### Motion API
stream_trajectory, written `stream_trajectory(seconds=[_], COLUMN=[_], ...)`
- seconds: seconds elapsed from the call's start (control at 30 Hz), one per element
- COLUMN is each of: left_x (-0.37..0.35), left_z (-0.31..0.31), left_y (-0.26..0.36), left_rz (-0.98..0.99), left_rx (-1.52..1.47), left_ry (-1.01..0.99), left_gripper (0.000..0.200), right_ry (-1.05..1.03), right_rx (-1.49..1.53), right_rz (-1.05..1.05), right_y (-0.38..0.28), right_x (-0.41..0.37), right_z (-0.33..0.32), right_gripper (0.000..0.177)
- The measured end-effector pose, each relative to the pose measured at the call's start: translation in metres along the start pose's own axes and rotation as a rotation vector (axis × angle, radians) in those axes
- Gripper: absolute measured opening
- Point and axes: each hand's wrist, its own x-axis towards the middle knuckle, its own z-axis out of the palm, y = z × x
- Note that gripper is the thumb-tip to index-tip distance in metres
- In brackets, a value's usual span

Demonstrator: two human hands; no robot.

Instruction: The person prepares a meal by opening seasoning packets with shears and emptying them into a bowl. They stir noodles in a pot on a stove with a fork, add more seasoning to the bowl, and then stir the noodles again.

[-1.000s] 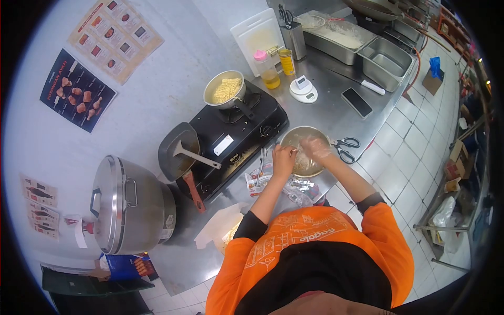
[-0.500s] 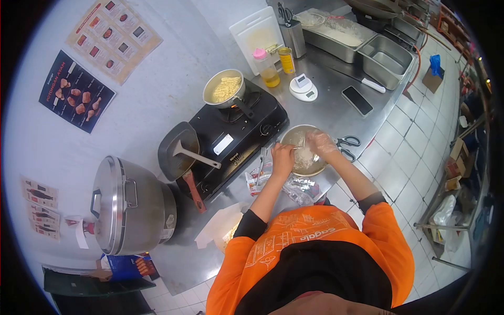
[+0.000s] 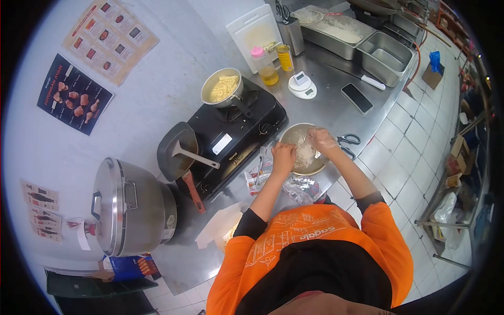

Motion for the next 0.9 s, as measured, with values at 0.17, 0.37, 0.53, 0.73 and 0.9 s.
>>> stream_trajectory(seconds=[0.17,0.37,0.53,0.73,0.9], left_x=[0.002,0.006,0.008,0.006,0.006], left_z=[-0.008,-0.014,-0.010,-0.011,-0.012], left_y=[0.014,0.020,0.013,0.008,0.009], left_rz=[0.039,0.089,0.060,0.052,0.074], left_rx=[0.029,0.039,0.019,0.042,0.097], left_ry=[0.107,0.006,0.036,0.036,0.051], left_gripper=[0.026,0.028,0.010,0.009,0.012], right_ry=[-0.099,-0.120,-0.159,-0.255,-0.424], right_rx=[-0.018,-0.092,-0.013,0.075,0.054], right_rz=[-0.040,-0.192,-0.143,-0.005,0.122], right_y=[-0.011,-0.003,-0.008,-0.009,-0.023], right_x=[-0.008,-0.007,-0.007,-0.003,0.001], right_z=[0.002,0.012,-0.002,-0.023,-0.043], right_gripper=[0.017,0.023,0.026,0.037,0.035])
